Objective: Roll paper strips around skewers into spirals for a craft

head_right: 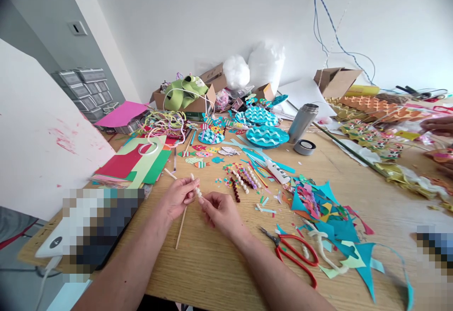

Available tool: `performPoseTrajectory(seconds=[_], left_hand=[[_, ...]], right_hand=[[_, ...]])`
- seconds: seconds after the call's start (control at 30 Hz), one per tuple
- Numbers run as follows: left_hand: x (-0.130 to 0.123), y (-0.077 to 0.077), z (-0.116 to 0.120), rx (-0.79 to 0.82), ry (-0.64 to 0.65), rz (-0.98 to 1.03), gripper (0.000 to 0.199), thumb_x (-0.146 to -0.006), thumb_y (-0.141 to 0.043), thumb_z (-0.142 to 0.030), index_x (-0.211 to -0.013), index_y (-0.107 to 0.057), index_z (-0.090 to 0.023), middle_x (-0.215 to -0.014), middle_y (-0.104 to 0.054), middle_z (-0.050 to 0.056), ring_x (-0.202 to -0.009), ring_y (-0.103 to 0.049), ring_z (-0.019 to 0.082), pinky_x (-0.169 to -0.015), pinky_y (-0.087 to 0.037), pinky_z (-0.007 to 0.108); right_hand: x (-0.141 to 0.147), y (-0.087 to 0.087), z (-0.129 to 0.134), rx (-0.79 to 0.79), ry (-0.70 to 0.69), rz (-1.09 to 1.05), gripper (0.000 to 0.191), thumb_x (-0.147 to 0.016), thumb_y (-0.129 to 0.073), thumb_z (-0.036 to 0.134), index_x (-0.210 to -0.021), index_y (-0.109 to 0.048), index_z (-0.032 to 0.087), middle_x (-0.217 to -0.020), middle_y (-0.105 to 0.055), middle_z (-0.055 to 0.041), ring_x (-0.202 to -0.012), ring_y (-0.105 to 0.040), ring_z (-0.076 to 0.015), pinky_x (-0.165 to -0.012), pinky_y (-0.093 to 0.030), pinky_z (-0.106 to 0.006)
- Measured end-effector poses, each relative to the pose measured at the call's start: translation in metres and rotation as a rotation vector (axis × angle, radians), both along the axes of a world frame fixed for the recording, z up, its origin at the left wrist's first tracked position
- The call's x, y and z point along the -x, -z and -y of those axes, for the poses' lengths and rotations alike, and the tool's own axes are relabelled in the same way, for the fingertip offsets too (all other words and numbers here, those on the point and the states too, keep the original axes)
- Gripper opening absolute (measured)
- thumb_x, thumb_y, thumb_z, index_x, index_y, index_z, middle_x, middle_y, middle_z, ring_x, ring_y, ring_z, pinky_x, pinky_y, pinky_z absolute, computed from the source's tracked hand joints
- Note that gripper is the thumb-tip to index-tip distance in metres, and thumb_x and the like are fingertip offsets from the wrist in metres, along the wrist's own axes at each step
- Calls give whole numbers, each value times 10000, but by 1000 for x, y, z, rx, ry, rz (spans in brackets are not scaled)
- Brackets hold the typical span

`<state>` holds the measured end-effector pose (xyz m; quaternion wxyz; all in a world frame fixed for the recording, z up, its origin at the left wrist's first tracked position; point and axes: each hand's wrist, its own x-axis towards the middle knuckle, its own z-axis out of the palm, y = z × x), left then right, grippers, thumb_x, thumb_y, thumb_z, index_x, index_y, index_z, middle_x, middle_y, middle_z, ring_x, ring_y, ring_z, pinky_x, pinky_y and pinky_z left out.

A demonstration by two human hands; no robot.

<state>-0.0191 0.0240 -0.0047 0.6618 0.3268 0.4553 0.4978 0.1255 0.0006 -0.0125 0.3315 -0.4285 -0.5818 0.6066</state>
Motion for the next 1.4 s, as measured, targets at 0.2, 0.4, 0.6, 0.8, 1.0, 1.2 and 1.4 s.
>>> performPoseTrajectory(seconds=[0.2,0.4,0.6,0.8,1.0,1.2,1.4], left_hand=[[-1,-1,1,-13,22,-12,353,-559,-745,-374,-587,-498,-124,-464,-437,-61,-360,-293,2,-344,-122,168],[0,-3,2,2,37,0,328,-566,-745,-350,-588,-512,-120,-458,-445,-53,-361,-292,4,-356,-105,179],[1,-3,1,8,34,4,329,-543,-758,-340,-581,-522,-113,-506,-477,-39,-368,-291,0,-357,-104,181],[2,-6,4,-58,96,-33,313,-635,-690,-413,-671,-581,-122,-540,-466,-36,-422,-346,29,-373,-170,169],[-1,-10,8,-96,188,-87,287,-615,-714,-377,-724,-651,-119,-605,-512,-8,-444,-316,30,-386,-144,180],[0,-8,8,-89,153,-138,260,-607,-715,-367,-680,-645,-127,-547,-515,-12,-430,-313,41,-393,-134,197],[-5,-9,13,-98,351,-283,224,-665,-662,-350,-727,-654,-135,-718,-658,60,-455,-370,47,-422,-191,187]], right_hand=[[1,2,1,-20,-59,37,304,-766,-538,442,-657,-522,159,-451,-503,50,-317,-391,-55,-322,-312,-170],[0,3,2,-33,-85,18,205,-757,-534,345,-664,-525,162,-460,-494,55,-334,-391,-54,-335,-332,-168],[0,1,3,-47,-106,26,142,-739,-524,297,-692,-541,164,-475,-481,60,-357,-407,-64,-343,-344,-174],[0,0,0,-58,-34,1,232,-761,-530,382,-706,-536,157,-475,-483,57,-349,-415,-62,-340,-351,-175],[-1,-3,-3,-49,32,-32,327,-739,-551,482,-713,-542,156,-494,-484,57,-353,-429,-63,-329,-353,-170],[-6,-3,-7,-66,228,-71,400,-738,-530,548,-692,-552,151,-476,-483,42,-348,-429,-72,-316,-338,-178],[-14,-6,-15,-68,283,-182,376,-677,-628,510,-753,-580,145,-479,-457,58,-355,-389,-61,-337,-318,-182]])
